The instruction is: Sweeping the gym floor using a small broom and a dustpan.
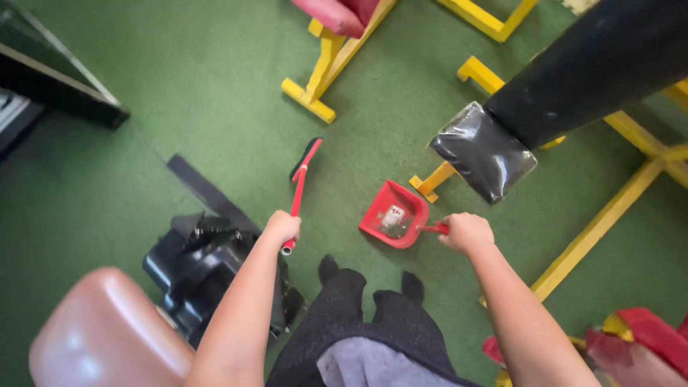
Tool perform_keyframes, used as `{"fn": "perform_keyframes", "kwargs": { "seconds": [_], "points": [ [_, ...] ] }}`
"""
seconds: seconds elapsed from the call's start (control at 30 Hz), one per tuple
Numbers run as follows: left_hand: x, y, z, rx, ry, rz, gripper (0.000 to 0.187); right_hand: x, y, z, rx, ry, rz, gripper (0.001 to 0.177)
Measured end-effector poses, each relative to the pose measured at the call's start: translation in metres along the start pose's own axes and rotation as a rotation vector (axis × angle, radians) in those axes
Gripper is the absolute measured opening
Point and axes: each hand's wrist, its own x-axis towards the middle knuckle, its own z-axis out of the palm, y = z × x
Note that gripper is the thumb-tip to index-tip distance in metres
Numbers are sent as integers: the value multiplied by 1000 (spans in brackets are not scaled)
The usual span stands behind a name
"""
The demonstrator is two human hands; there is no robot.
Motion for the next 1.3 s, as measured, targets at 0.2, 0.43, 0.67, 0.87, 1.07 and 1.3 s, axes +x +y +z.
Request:
{"fn": "perform_keyframes", "kwargs": {
  "seconds": [0.2, 0.43, 0.67, 0.87, 1.07, 1.3],
  "points": [
    [58, 9, 1, 165, -44, 4, 13, -6, -16, -4, -8, -58, 80, 37],
    [31, 26, 57, 211, -28, 67, 23, -18, -31, 4, -7, -19, 88, 36],
    [-39, 48, 121, 239, -161, 88, 33, -22, -40, 11, 10, 23, 48, 33],
    [-81, 52, 139, 246, -410, 149, 23, -32, -34, 20, 25, -5, 48, 32],
    [-80, 21, 79, -58, -281, 25, 25, -45, -20, 23, 35, -3, 57, 32],
    [-18, -29, 10, -327, -182, -27, 21, -52, -14, 33, 63, 31, 58, 33]
  ]
}}
